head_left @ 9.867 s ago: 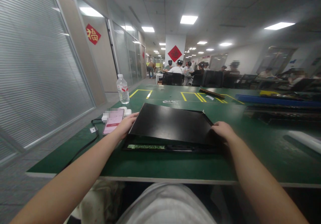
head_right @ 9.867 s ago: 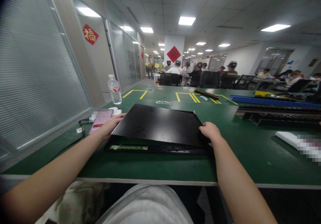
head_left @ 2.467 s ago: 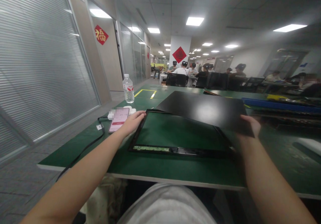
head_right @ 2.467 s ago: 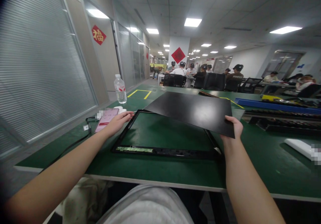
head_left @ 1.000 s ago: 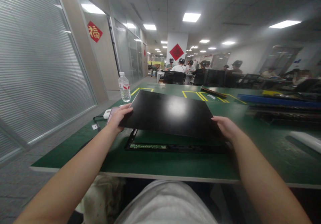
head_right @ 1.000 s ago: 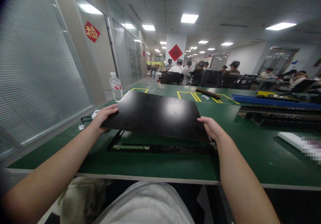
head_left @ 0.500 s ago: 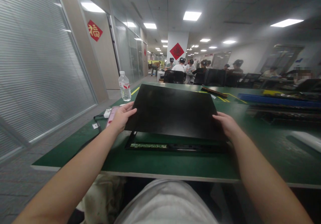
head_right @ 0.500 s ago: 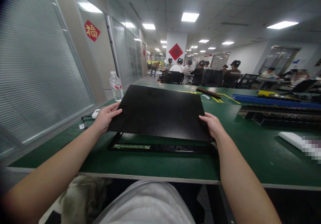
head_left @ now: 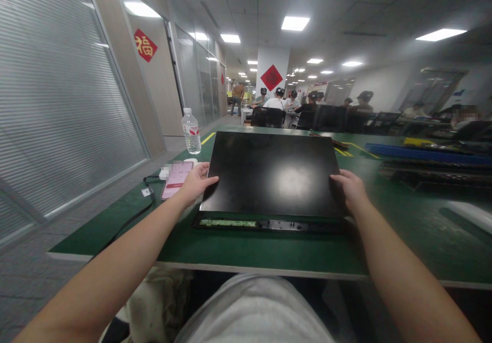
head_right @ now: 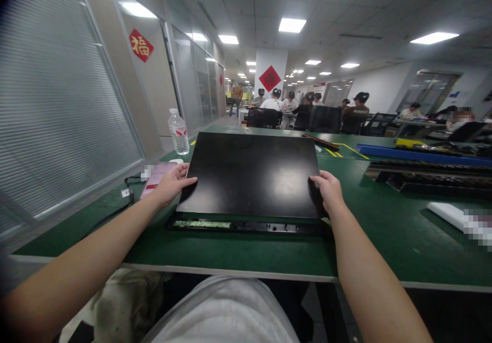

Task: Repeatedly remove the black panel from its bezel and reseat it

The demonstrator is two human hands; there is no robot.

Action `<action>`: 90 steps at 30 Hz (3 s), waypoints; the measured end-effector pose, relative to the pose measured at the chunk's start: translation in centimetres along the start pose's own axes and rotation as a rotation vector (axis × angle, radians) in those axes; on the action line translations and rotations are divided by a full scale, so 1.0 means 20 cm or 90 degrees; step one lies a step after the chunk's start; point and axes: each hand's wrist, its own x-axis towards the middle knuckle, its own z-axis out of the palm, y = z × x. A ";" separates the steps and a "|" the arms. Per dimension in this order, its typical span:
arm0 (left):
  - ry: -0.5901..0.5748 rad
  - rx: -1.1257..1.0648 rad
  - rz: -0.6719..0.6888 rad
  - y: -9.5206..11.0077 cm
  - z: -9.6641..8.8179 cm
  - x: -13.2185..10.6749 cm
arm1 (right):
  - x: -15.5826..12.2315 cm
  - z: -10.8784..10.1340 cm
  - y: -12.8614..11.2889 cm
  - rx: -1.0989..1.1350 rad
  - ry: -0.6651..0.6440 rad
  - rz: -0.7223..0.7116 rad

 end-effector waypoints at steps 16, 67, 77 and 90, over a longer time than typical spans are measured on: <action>-0.021 -0.012 -0.006 -0.01 0.01 -0.01 | -0.01 -0.01 -0.01 -0.059 0.055 -0.023; -0.138 -0.020 -0.087 -0.02 0.03 -0.04 | 0.05 -0.03 0.07 -0.260 0.076 -0.033; -0.150 -0.017 -0.072 -0.02 0.02 -0.03 | 0.07 -0.05 0.12 -0.290 0.064 -0.074; -0.141 -0.023 -0.093 -0.02 0.02 -0.04 | 0.06 -0.04 0.12 -0.294 0.072 -0.060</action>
